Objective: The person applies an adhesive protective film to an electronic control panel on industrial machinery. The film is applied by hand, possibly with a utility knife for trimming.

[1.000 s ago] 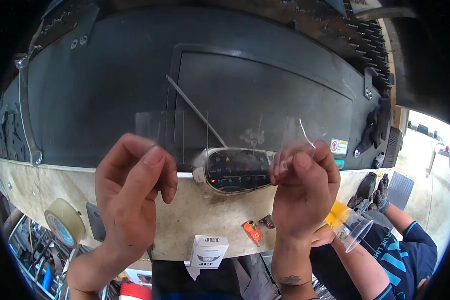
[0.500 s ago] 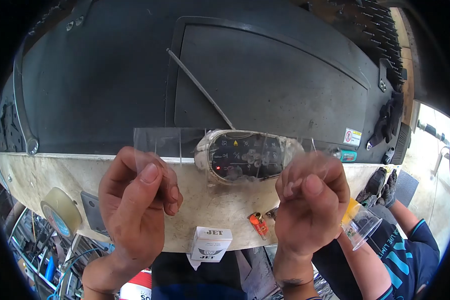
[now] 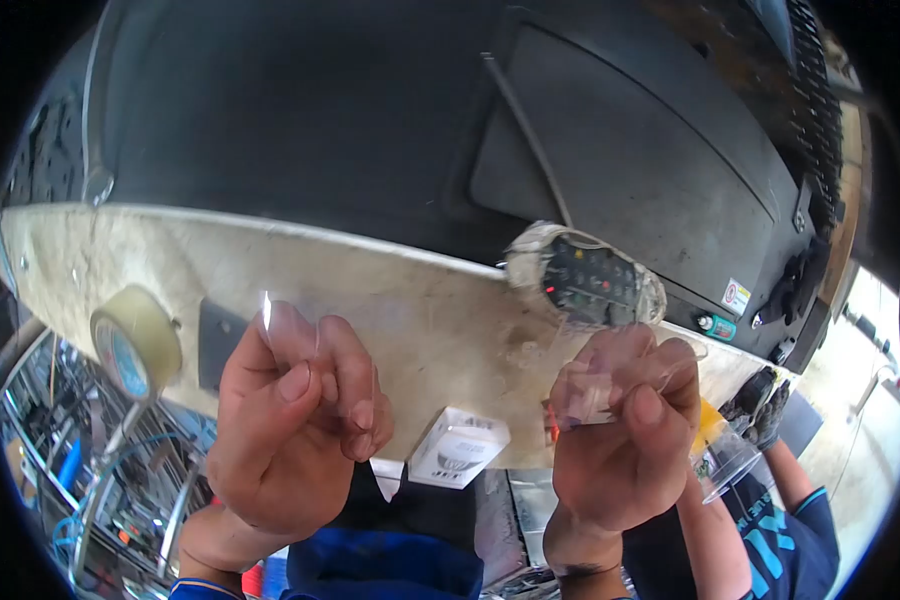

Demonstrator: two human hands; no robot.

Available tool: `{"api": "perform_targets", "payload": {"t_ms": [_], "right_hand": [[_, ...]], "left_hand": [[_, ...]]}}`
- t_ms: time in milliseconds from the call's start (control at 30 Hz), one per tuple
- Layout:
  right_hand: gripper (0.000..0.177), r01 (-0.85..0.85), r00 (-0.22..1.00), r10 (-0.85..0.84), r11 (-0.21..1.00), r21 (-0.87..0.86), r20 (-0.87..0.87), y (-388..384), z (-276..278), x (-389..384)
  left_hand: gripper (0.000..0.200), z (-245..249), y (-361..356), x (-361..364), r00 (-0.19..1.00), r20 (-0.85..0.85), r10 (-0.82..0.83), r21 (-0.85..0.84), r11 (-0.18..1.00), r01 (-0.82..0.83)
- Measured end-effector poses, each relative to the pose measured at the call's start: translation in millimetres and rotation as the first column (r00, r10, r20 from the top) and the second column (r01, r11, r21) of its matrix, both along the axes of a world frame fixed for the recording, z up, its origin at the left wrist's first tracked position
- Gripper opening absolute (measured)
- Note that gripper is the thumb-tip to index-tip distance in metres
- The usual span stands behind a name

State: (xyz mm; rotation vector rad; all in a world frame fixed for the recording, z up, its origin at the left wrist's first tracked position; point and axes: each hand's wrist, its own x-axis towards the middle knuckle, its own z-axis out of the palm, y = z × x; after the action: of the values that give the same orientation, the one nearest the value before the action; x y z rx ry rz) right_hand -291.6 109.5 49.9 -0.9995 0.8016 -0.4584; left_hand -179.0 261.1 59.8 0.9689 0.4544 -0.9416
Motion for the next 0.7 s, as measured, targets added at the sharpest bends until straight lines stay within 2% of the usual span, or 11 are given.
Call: {"api": "perform_targets", "payload": {"t_ms": [67, 133, 233, 267, 367, 400, 533, 700], "right_hand": [[0.018, -0.048, 0.999, 0.048, 0.998, 0.044, -0.007, 14, 10, 7], [0.016, 0.003, 0.999, 0.004, 0.983, 0.183, -0.036, 36, 23, 17], [0.013, -0.127, 0.991, 0.133, 0.940, 0.318, 0.004, 71, 52, 26], [0.011, -0.206, 0.979, 0.196, 0.930, 0.304, 0.063, 82, 63, 27], [0.011, -0.369, 0.928, 0.366, 0.876, 0.312, 0.071, 117, 122, 31], [0.012, -0.485, 0.872, 0.476, 0.813, 0.323, 0.113, 120, 139, 26], [0.014, -0.617, 0.786, 0.565, 0.695, 0.369, 0.252, 151, 219, 14], [0.013, -0.703, 0.700, 0.573, 0.655, 0.276, 0.426, 178, 295, -2]], "left_hand": [[0.016, 6, 19, -5, 0.996, -0.019, 0.090, -0.020, 0.996, -0.090], [0.015, 14, 45, -11, 0.983, 0.032, 0.179, -0.139, 0.975, -0.173], [0.015, 42, 85, -23, 0.934, 0.086, 0.346, -0.163, 0.930, -0.329], [0.016, 58, 98, -27, 0.913, 0.109, 0.393, -0.167, 0.913, -0.373], [0.020, 113, 135, -45, 0.849, 0.175, 0.499, -0.240, 0.858, -0.455], [0.021, 133, 147, -52, 0.834, 0.175, 0.523, -0.258, 0.842, -0.474], [0.022, 215, 182, -82, 0.780, 0.210, 0.589, -0.387, 0.783, -0.487], [0.026, 293, 202, -112, 0.660, 0.360, 0.659, -0.538, 0.725, -0.430]]}}
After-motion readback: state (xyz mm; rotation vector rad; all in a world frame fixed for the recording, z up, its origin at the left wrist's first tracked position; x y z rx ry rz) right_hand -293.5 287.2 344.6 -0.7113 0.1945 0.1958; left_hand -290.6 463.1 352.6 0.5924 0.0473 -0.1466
